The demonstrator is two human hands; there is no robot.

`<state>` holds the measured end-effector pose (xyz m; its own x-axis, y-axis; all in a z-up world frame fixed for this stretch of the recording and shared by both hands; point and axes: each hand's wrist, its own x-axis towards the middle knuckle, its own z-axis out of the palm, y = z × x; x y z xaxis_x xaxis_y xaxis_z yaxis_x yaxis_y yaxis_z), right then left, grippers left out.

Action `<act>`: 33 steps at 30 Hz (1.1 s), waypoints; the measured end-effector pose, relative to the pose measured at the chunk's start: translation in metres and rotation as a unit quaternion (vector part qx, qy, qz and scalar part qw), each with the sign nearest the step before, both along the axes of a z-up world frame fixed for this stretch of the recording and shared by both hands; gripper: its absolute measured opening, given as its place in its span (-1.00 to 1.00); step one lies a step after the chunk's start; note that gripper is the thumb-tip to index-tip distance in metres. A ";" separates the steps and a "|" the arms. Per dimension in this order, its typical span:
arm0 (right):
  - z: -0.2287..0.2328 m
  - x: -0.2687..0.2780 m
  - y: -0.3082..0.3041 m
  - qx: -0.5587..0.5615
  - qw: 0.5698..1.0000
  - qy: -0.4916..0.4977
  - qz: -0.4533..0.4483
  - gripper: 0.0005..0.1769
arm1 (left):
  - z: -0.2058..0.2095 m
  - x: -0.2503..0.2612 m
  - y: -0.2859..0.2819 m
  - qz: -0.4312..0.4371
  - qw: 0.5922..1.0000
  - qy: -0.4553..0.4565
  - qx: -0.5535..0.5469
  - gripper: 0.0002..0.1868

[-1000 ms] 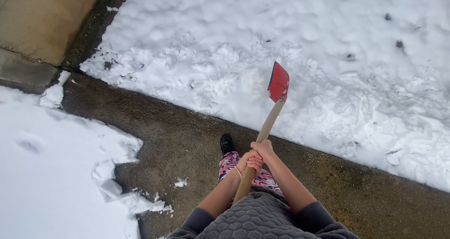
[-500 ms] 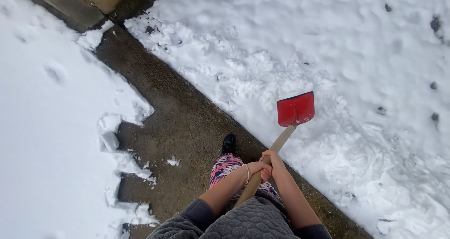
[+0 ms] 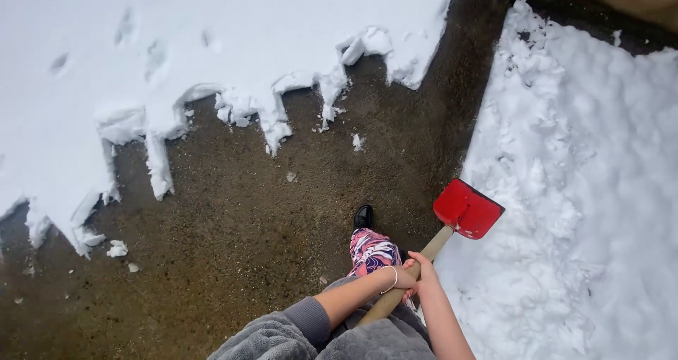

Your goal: The person clears snow from a concrete surface using a shovel. They repeatedly push the shovel into the snow, lift it, and throw the snow aside to clear the path.

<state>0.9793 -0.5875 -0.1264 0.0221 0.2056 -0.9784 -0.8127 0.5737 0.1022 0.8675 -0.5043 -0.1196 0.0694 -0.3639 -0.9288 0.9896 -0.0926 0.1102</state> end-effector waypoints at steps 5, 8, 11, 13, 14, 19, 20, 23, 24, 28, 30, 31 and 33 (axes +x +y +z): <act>-0.026 -0.023 0.095 -0.004 0.974 -0.037 0.223 -0.51 | 0.038 -0.082 0.048 0.095 0.990 -0.041 0.100 -0.68; -0.041 -0.042 0.167 -0.027 0.940 -0.027 0.339 -0.52 | 0.039 -0.122 0.085 0.118 0.978 -0.056 0.161 -0.71; -0.050 -0.098 0.244 -0.071 0.922 -0.030 0.381 -0.48 | 0.022 -0.176 0.134 0.113 0.967 -0.059 0.221 -0.72; -0.066 -0.141 0.296 -0.103 0.917 -0.048 0.383 -0.42 | 0.005 -0.202 0.181 0.103 0.958 -0.059 0.260 -0.73; -0.081 -0.163 0.318 -0.110 0.918 -0.055 0.378 -0.52 | -0.004 -0.213 0.208 0.097 0.954 -0.058 0.279 -0.73; -0.111 -0.268 0.411 -0.162 0.889 -0.072 0.423 -0.74 | -0.062 -0.251 0.331 0.061 0.937 -0.040 0.342 -0.74; -0.116 -0.282 0.424 -0.154 0.877 -0.068 0.449 -0.70 | -0.072 -0.267 0.341 0.080 0.943 -0.029 0.322 -0.65; -0.150 -0.319 0.451 -0.145 0.861 -0.063 0.484 -0.71 | -0.112 -0.309 0.360 0.099 0.948 -0.004 0.304 -0.65; -0.162 -0.330 0.458 -0.142 0.858 -0.073 0.488 -0.76 | -0.124 -0.321 0.364 0.098 0.946 -0.002 0.311 -0.73; -0.176 -0.328 0.488 -0.181 0.829 -0.062 0.525 -0.80 | -0.137 -0.319 0.389 0.133 0.950 0.014 0.281 -0.76; -0.180 -0.312 0.499 -0.182 0.819 -0.056 0.542 -0.80 | -0.146 -0.304 0.395 0.156 0.946 0.026 0.283 -0.71; -0.182 -0.305 0.503 -0.185 0.816 -0.048 0.546 -0.80 | -0.144 -0.297 0.400 0.157 0.947 0.033 0.277 -0.71; -0.186 -0.286 0.517 -0.180 0.824 -0.050 0.535 -0.81 | -0.143 -0.274 0.417 0.149 0.948 0.019 0.281 -0.69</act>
